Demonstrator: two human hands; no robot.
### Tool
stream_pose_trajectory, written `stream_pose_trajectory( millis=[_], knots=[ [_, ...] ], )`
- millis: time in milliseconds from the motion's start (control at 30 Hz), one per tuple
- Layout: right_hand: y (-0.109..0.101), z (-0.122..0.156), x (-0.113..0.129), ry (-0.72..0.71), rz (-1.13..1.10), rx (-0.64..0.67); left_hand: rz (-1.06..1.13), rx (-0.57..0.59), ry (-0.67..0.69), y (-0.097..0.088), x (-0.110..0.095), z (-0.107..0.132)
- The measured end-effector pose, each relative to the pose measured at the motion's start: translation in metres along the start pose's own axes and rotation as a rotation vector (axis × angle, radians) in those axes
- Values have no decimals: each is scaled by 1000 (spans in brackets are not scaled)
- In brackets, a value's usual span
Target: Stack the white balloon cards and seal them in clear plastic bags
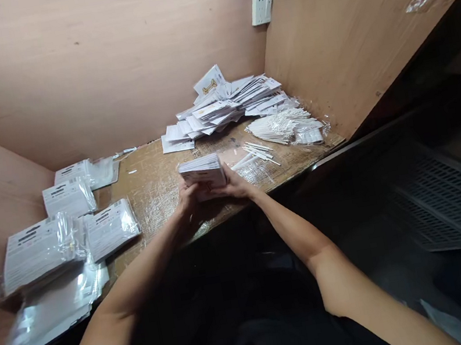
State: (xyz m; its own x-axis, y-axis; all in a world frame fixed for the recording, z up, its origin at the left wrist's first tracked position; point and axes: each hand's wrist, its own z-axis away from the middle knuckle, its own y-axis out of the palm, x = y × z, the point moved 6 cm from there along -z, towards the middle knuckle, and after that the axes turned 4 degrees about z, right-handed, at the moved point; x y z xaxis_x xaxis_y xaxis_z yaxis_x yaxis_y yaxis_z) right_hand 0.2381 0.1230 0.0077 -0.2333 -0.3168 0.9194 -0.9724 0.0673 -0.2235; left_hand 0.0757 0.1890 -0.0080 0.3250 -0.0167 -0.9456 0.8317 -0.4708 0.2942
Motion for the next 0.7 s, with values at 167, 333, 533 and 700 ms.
stream_pose_trajectory(
  millis=[167, 333, 533, 700],
  knots=[
    [-10, 41, 31, 31, 568, -363, -90, -251, 154, 26, -25, 41],
    [17, 54, 61, -43, 1065, -322, 55, -401, 173, 86, -36, 82],
    [25, 72, 61, -123, 1091, -118, 130, -555, 125, 71, -16, 65],
    [-23, 81, 56, -123, 642, -287, -244, -419, 306, 31, -28, 63]
  ],
)
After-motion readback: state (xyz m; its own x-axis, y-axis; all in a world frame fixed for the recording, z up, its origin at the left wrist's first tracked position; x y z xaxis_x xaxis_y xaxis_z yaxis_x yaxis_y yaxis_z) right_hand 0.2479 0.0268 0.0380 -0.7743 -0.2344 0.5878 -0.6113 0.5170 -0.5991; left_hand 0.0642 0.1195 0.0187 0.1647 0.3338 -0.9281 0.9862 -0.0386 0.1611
